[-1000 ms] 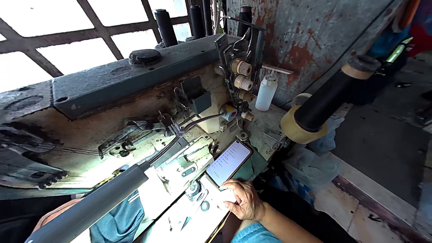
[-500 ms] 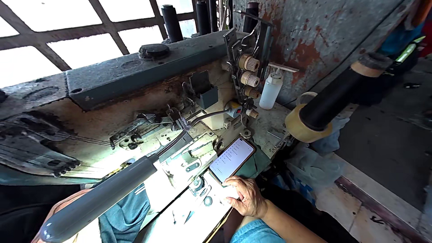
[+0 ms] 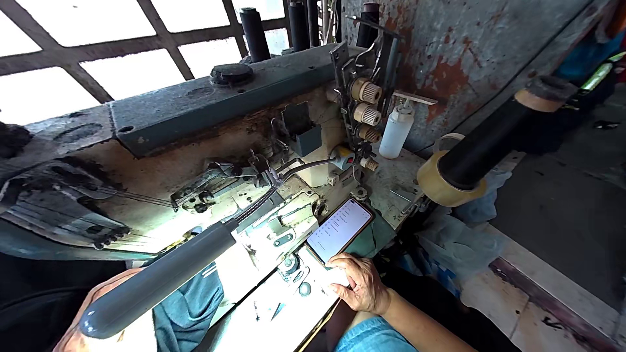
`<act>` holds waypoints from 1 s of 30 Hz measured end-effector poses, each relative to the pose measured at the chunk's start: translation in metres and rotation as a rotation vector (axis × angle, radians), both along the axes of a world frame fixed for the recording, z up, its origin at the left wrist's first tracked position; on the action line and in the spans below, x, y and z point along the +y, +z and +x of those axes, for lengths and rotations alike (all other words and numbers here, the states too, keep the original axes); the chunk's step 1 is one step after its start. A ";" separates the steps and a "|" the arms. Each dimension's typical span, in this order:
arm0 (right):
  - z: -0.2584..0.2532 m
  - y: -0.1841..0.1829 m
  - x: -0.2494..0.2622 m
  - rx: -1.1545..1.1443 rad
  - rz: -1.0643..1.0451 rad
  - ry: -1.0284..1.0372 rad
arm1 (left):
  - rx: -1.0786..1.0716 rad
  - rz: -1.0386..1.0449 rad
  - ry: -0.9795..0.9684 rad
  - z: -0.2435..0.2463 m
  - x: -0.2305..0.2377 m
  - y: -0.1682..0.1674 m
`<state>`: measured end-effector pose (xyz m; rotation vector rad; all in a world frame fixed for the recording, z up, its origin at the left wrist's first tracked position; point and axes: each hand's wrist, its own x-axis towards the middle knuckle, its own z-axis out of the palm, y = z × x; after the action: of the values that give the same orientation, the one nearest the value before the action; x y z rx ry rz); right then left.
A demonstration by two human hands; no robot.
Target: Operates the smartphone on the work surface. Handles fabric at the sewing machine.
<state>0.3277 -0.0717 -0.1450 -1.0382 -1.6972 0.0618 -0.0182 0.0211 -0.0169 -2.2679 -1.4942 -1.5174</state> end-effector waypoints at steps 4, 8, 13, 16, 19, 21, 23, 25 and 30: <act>0.001 0.000 0.001 0.002 0.002 0.008 | 0.045 0.037 -0.040 0.000 0.000 0.002; 0.000 0.000 0.000 -0.016 0.005 -0.007 | 0.040 0.016 -0.036 0.002 -0.002 0.005; 0.000 0.000 0.000 -0.012 0.013 -0.009 | 0.033 0.008 -0.014 0.004 -0.005 0.007; -0.001 -0.002 0.001 0.010 0.019 0.004 | 0.040 0.018 0.001 0.004 -0.004 0.006; -0.001 -0.003 0.001 0.035 0.014 0.011 | 0.034 0.016 0.012 0.005 -0.004 0.006; -0.001 -0.002 0.001 0.035 0.009 0.010 | 0.032 0.008 0.017 0.006 -0.004 0.006; -0.001 -0.002 0.001 0.030 0.013 0.005 | 0.022 0.016 0.016 0.006 -0.004 0.006; -0.001 -0.002 0.001 0.029 0.013 0.000 | 0.014 0.025 0.011 0.006 -0.003 0.005; -0.002 -0.001 0.001 0.013 0.000 -0.014 | 0.014 0.050 0.003 0.005 -0.002 0.003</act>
<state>0.3256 -0.0706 -0.1460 -1.0469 -1.6780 0.0593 -0.0128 0.0195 -0.0137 -2.2433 -1.4392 -1.5164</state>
